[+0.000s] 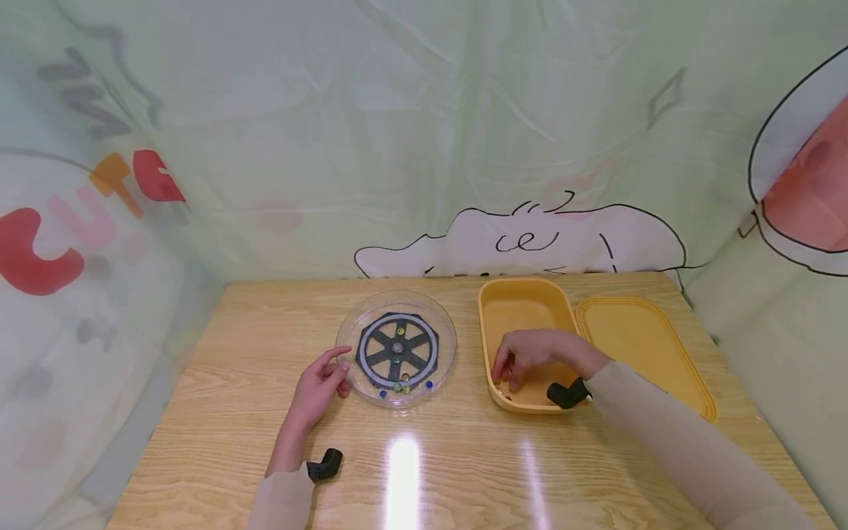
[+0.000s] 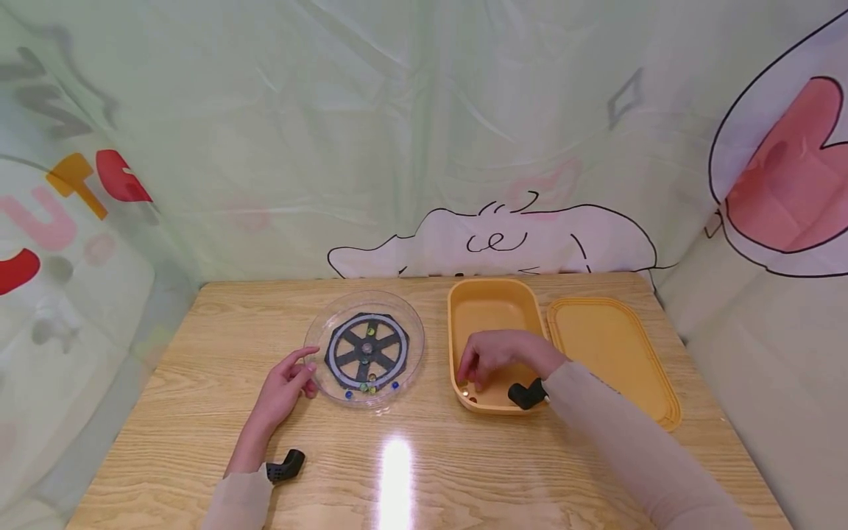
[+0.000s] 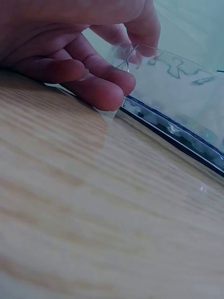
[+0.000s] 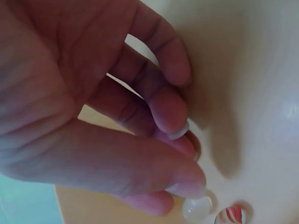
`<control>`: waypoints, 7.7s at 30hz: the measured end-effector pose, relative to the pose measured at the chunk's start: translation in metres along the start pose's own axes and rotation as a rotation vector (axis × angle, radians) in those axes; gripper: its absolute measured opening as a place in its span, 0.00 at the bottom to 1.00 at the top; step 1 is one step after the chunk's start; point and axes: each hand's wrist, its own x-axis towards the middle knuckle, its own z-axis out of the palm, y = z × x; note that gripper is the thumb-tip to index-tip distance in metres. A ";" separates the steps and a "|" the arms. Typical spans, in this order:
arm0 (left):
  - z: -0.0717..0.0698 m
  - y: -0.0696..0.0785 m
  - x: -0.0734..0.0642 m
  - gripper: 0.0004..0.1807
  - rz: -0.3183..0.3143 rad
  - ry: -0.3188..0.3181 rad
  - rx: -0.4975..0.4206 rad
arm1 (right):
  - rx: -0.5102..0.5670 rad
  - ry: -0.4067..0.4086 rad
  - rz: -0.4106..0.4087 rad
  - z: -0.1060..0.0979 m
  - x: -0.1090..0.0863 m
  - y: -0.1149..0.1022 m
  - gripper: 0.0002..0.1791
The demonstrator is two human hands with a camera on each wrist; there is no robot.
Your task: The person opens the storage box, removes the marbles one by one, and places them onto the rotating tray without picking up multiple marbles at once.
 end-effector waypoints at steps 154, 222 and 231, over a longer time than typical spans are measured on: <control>0.001 0.000 -0.003 0.18 0.000 0.005 0.003 | -0.045 0.501 -0.273 0.024 0.041 -0.065 0.08; 0.000 0.000 -0.001 0.18 -0.011 0.003 0.004 | 0.019 -0.102 0.134 0.013 -0.017 -0.013 0.14; 0.000 0.001 -0.001 0.18 -0.004 0.007 -0.001 | 0.083 -0.105 0.237 0.016 -0.019 -0.013 0.21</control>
